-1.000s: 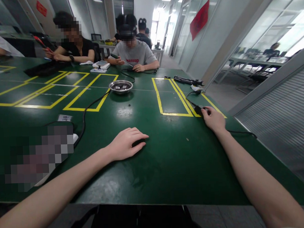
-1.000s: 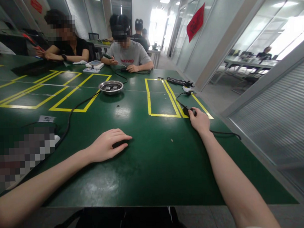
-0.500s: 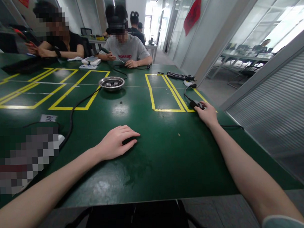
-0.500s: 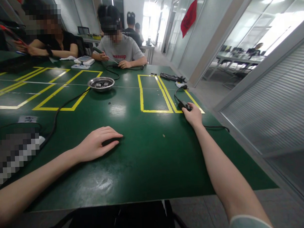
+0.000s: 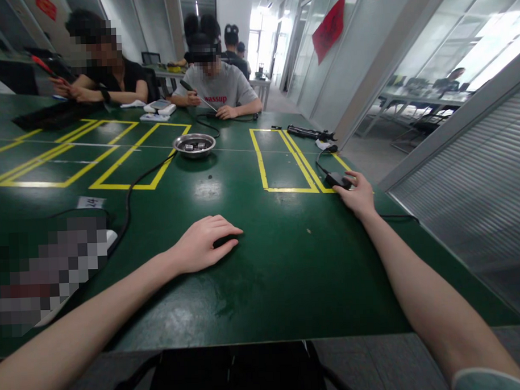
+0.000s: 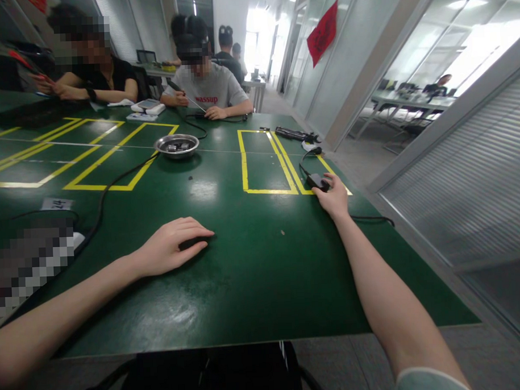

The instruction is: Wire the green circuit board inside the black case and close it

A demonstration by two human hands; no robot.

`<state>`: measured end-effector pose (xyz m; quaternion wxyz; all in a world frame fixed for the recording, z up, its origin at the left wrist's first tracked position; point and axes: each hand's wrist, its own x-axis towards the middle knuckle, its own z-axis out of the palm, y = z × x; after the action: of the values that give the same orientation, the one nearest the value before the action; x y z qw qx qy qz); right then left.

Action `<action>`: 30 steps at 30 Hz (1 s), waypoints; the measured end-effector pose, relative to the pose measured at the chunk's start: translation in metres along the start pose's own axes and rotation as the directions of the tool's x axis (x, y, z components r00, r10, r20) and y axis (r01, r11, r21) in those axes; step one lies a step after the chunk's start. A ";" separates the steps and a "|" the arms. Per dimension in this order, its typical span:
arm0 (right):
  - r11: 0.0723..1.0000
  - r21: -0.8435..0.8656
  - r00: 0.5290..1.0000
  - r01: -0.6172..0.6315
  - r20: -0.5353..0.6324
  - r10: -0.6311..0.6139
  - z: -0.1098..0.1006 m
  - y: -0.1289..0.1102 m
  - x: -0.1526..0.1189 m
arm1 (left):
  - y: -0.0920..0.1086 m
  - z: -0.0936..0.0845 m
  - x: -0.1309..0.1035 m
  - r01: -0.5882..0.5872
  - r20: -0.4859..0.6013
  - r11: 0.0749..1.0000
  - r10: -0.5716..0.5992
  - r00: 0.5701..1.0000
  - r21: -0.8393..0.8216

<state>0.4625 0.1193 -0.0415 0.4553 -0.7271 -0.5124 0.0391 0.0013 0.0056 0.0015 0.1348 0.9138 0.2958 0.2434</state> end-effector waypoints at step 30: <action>0.971 -0.201 0.990 -0.132 0.026 0.140 -0.005 -0.016 -0.002 | 0.001 -0.001 0.000 0.005 0.012 1.000 -0.005 1.000 -0.003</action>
<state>0.4530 0.1154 -0.0279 0.3662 -0.8014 -0.4717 0.0336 0.0006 0.0052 0.0028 0.1386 0.9143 0.2968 0.2382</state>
